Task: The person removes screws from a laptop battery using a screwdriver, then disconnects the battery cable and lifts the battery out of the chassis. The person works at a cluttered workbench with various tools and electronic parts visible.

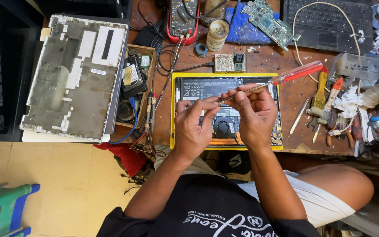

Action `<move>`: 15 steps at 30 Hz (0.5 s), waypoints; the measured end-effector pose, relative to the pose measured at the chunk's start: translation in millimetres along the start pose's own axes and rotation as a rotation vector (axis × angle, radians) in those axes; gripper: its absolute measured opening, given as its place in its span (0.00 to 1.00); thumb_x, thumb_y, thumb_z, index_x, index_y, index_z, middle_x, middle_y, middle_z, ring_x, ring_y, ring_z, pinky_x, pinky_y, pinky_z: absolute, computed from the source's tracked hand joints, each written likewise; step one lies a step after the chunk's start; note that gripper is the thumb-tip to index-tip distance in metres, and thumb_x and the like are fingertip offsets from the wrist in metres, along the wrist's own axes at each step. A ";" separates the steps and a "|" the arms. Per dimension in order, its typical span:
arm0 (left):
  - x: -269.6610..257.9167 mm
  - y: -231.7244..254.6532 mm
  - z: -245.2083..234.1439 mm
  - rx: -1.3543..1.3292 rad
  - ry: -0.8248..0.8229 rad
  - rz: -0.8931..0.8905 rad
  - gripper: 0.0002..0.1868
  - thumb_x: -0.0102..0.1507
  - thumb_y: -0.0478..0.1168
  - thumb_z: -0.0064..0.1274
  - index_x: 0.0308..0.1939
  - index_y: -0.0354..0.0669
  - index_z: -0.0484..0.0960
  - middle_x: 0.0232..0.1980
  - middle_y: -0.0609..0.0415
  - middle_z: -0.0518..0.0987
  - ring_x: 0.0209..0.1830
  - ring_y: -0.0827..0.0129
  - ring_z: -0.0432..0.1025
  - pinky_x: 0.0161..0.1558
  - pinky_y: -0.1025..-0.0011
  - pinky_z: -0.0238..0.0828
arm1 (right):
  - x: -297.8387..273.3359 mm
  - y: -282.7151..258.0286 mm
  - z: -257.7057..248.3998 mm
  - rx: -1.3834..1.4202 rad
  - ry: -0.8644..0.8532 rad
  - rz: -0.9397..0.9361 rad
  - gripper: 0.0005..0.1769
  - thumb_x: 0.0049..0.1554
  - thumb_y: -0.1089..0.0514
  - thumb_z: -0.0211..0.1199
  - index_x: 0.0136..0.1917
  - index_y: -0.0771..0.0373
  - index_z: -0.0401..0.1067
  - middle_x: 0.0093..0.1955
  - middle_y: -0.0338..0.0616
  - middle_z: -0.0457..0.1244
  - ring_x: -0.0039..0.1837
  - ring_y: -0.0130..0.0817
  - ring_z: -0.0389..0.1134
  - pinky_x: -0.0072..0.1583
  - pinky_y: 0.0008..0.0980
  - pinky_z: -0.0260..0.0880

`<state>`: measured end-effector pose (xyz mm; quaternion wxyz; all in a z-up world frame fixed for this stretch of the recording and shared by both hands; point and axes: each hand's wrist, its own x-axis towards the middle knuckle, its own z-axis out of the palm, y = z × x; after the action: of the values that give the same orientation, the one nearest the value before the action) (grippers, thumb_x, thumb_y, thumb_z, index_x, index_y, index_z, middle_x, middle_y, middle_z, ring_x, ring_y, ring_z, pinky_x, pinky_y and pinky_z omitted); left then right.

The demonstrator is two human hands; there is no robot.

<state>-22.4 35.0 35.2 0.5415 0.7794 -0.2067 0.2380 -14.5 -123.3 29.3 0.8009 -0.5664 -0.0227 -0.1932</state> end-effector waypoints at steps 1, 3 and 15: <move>-0.6 -0.2 0.0 0.000 -0.001 -0.002 0.03 0.73 0.35 0.59 0.48 0.49 0.82 0.52 0.52 0.91 0.46 0.60 0.87 0.60 0.57 0.66 | -0.3 -0.6 1.1 -0.001 0.001 0.002 0.07 0.69 0.67 0.61 0.59 0.73 0.68 0.52 0.60 0.72 0.57 0.49 0.80 0.58 0.41 0.87; -1.7 -0.6 -0.4 -0.006 0.018 -0.038 0.04 0.72 0.33 0.58 0.48 0.47 0.82 0.50 0.49 0.91 0.44 0.58 0.87 0.59 0.55 0.67 | -0.6 -1.7 3.6 -0.036 -0.011 -0.003 0.08 0.69 0.67 0.62 0.59 0.73 0.69 0.52 0.60 0.72 0.57 0.49 0.80 0.59 0.43 0.87; -17.0 -28.4 11.1 -1.048 0.221 -0.634 0.07 0.74 0.33 0.55 0.51 0.41 0.72 0.57 0.28 0.85 0.55 0.36 0.83 0.64 0.52 0.78 | -4.7 0.5 5.3 0.109 0.050 0.016 0.06 0.70 0.66 0.60 0.58 0.69 0.67 0.53 0.58 0.71 0.60 0.50 0.79 0.61 0.44 0.87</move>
<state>-18.0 35.0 0.6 0.9147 0.4040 0.0027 0.0120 -17.7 -116.9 29.6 0.8325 -0.5169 -0.0088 -0.1991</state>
